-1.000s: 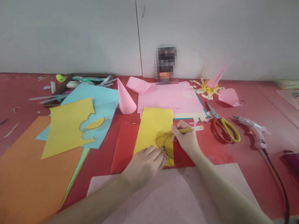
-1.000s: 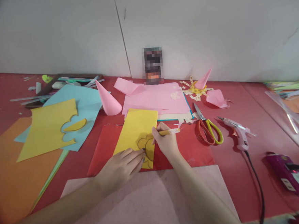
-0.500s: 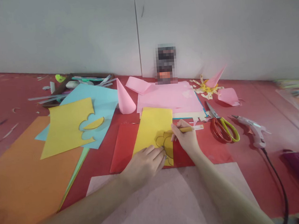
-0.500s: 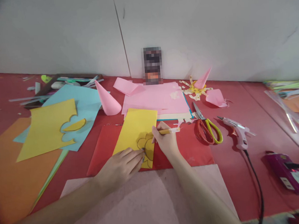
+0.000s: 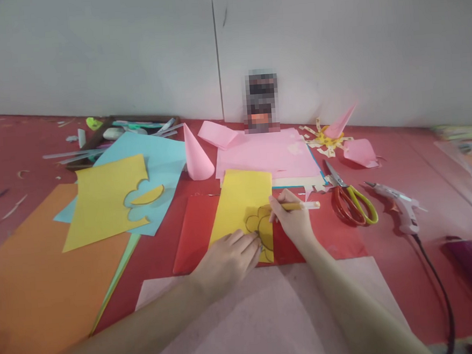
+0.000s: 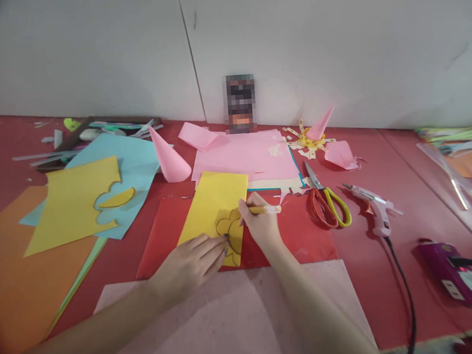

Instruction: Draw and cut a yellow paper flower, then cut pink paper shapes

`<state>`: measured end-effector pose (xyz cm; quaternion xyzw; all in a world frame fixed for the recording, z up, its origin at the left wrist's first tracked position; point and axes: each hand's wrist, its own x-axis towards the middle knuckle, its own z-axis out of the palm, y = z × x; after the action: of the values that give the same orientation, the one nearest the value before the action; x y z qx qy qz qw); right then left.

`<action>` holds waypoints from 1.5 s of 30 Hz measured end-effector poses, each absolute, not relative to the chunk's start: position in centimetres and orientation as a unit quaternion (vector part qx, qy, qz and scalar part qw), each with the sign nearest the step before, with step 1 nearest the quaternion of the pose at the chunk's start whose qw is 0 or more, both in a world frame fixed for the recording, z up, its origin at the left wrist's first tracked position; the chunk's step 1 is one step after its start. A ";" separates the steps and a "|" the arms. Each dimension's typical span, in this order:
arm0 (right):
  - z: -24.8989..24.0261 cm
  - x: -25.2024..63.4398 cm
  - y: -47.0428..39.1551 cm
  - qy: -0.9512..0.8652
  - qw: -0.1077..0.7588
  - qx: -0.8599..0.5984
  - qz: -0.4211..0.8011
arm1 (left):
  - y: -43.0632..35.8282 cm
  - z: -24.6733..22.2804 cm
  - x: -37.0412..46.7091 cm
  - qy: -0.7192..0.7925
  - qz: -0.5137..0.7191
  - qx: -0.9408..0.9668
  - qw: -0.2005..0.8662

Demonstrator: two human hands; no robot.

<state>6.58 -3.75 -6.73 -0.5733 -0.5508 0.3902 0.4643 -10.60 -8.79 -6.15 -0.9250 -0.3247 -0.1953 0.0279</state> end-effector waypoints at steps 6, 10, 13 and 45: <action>-6.5 6.6 -3.9 -0.540 0.479 -0.596 0.352 | -8.8 -6.0 -10.6 -0.325 -0.199 -0.924 0.035; -6.7 6.7 -3.9 -0.542 0.478 -0.584 0.369 | -8.8 -6.1 -10.6 -0.328 -0.197 -0.923 0.036; -6.8 6.6 -3.9 -0.549 0.469 -0.583 0.373 | -8.8 -6.1 -10.6 -0.329 -0.190 -0.924 0.031; -6.5 6.5 -4.0 -0.549 0.468 -0.605 0.337 | -9.0 -6.2 -10.2 -0.522 -0.114 -0.845 0.026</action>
<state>6.52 -4.00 -6.48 -0.6055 -0.5488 0.3369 0.4677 -10.18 -8.95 -6.19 -0.8448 -0.5223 -0.1136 0.0255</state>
